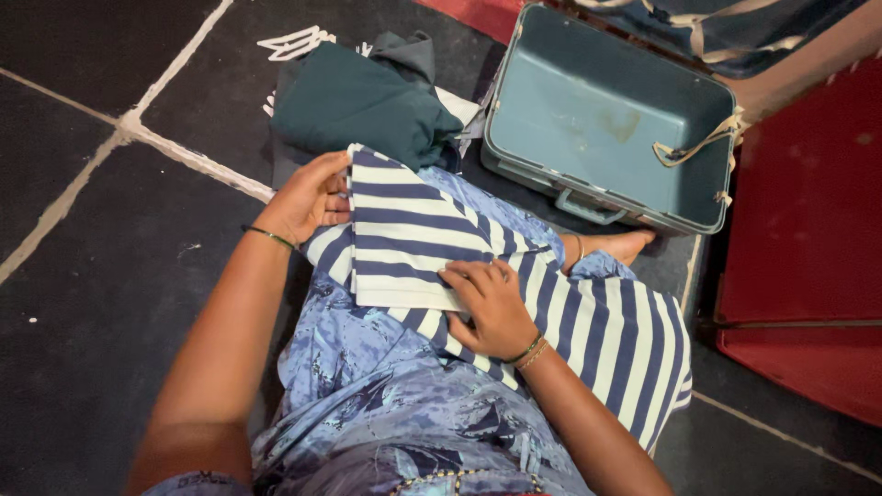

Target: The person sits on the floor and folds several pieces of clothing, including a dark blue shirt, a striped shirt, and dark pants. They place the folded items into a light blue suitcase, then remove them to refold and rearrange them before placing them back inside.

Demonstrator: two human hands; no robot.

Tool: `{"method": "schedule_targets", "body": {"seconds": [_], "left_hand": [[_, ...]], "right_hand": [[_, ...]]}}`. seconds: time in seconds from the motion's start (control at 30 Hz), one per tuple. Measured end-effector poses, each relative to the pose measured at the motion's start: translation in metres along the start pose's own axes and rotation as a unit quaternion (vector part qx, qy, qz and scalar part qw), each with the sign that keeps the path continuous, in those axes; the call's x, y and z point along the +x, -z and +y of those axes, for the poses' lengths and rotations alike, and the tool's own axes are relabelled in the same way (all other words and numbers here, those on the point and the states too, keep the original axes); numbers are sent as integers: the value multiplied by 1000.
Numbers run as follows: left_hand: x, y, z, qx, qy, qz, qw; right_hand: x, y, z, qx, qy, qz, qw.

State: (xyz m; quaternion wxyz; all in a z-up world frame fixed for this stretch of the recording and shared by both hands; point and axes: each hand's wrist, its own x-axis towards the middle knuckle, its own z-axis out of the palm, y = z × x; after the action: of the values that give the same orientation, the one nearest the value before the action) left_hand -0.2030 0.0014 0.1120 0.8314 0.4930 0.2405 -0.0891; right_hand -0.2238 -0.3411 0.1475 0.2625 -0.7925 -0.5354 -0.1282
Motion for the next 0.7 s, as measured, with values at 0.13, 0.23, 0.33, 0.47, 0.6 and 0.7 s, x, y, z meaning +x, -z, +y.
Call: {"method": "schedule_targets", "body": {"seconds": [0.13, 0.23, 0.33, 0.47, 0.6, 0.7], "left_hand": [[7, -10, 3, 70, -34, 21, 997], [31, -8, -3, 69, -120, -11, 990], [58, -1, -12, 55, -169, -11, 984], [91, 6, -33, 85, -223, 7, 971], [100, 11, -40, 165, -320, 52, 932], [72, 9, -34, 253, -200, 162, 933]], "right_hand": [[-4, -13, 2, -31, -19, -16, 999], [-15, -20, 12, -17, -48, -6, 999], [-16, -25, 8, 27, -27, 4, 999], [-4, -22, -7, 80, -17, -62, 995], [-6, -3, -6, 133, -62, -91, 985], [-22, 8, 0, 70, -84, -70, 991]]}}
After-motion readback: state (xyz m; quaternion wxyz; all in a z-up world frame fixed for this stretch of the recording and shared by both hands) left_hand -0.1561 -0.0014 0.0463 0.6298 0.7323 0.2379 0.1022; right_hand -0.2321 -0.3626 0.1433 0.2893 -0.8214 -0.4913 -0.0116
